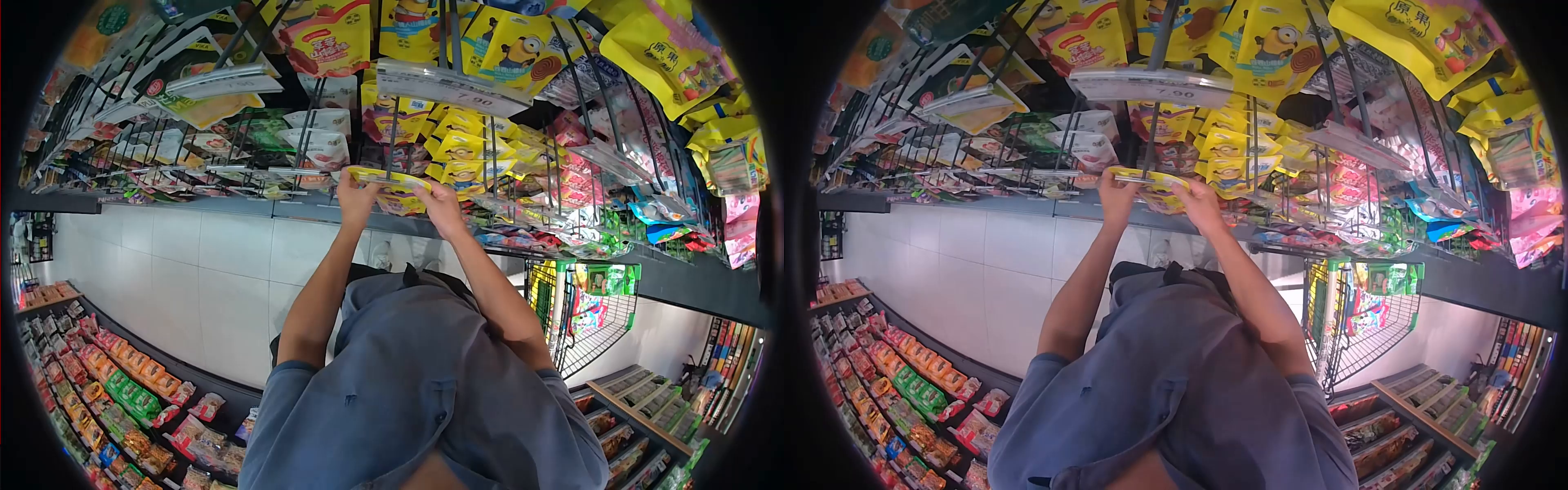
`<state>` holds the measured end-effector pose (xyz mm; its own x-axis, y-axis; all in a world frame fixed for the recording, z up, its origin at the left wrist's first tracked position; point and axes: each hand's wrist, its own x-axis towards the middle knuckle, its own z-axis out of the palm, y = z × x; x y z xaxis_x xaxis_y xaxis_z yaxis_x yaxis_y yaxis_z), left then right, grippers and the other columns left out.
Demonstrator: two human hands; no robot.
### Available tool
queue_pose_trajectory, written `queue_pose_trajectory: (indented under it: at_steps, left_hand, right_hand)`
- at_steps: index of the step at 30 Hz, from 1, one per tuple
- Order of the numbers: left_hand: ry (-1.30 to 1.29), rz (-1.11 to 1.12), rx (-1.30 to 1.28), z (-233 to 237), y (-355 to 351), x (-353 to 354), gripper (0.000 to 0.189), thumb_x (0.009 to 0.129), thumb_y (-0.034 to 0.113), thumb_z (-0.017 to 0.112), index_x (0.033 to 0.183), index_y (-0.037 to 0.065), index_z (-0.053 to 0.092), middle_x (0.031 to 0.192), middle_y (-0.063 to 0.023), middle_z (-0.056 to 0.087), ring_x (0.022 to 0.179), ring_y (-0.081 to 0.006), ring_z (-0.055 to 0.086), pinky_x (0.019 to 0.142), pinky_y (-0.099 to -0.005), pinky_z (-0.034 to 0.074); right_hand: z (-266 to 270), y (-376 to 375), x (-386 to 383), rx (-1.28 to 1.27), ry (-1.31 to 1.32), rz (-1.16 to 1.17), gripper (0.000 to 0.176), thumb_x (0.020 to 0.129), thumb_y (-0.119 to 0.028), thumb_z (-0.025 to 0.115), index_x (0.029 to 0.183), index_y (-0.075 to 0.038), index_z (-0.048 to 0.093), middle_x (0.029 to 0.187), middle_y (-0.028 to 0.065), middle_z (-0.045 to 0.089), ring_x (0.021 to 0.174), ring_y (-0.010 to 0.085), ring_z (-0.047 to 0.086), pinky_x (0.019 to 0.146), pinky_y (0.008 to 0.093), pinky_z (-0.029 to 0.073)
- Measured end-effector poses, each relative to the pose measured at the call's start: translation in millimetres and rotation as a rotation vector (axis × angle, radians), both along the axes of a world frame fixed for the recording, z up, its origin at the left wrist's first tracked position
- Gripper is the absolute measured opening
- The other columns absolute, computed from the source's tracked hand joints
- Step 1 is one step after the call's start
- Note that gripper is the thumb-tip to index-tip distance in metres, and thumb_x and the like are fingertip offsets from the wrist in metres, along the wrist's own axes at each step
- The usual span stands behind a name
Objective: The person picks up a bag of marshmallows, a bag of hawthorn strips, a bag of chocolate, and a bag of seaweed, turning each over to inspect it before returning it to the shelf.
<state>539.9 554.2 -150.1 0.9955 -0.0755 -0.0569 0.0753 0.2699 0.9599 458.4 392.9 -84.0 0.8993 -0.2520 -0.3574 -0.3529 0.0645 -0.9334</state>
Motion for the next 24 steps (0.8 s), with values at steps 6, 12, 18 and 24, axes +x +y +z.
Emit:
queue_pose_trajectory:
  at_steps: [6, 12, 18, 24]
  left_hand:
    - [0.023, 0.006, 0.0, 4, 2, 3, 0.038, 0.075, 0.001, 0.079, 0.099, 0.003, 0.051, 0.089, -0.0046, 0.063, 0.082, -0.0105, 0.06, 0.071, -0.0247, 0.05]
    - [0.036, -0.013, 0.061, 7, 4, 8, 0.037, 0.075, 0.006, 0.081, 0.1, 0.004, 0.054, 0.086, -0.0028, 0.063, 0.075, -0.0085, 0.06, 0.063, -0.0236, 0.049]
    - [0.029, -0.079, 0.07, 19, 7, 8, 0.033, 0.077, 0.014, 0.081, 0.098, 0.005, 0.056, 0.084, -0.0023, 0.064, 0.072, -0.0089, 0.06, 0.058, -0.0242, 0.049]
    - [0.132, -0.142, -0.038, 20, 6, 14, 0.028, 0.082, 0.021, 0.077, 0.098, 0.006, 0.059, 0.085, -0.0036, 0.066, 0.072, -0.01, 0.061, 0.058, -0.0258, 0.049]
  right_hand:
    - [-27, -6, 9, 0.075, -0.125, 0.027, 0.027, 0.096, -0.02, 0.06, 0.111, 0.002, 0.066, 0.095, 0.0052, 0.069, 0.083, 0.0081, 0.061, 0.074, 0.026, 0.05]
    - [-23, -4, 14, 0.109, -0.071, 0.011, 0.026, 0.096, -0.02, 0.059, 0.109, 0.001, 0.066, 0.095, 0.0043, 0.069, 0.082, 0.0082, 0.061, 0.074, 0.0258, 0.05]
    - [-27, -2, 13, 0.101, -0.088, 0.008, 0.025, 0.096, -0.02, 0.059, 0.11, 0.001, 0.066, 0.094, 0.0043, 0.069, 0.082, 0.0087, 0.061, 0.073, 0.0265, 0.051]
    - [-20, -3, 18, 0.103, 0.01, -0.035, 0.026, 0.097, -0.02, 0.059, 0.108, 0.003, 0.065, 0.096, 0.0022, 0.067, 0.084, 0.0063, 0.058, 0.076, 0.0246, 0.048]
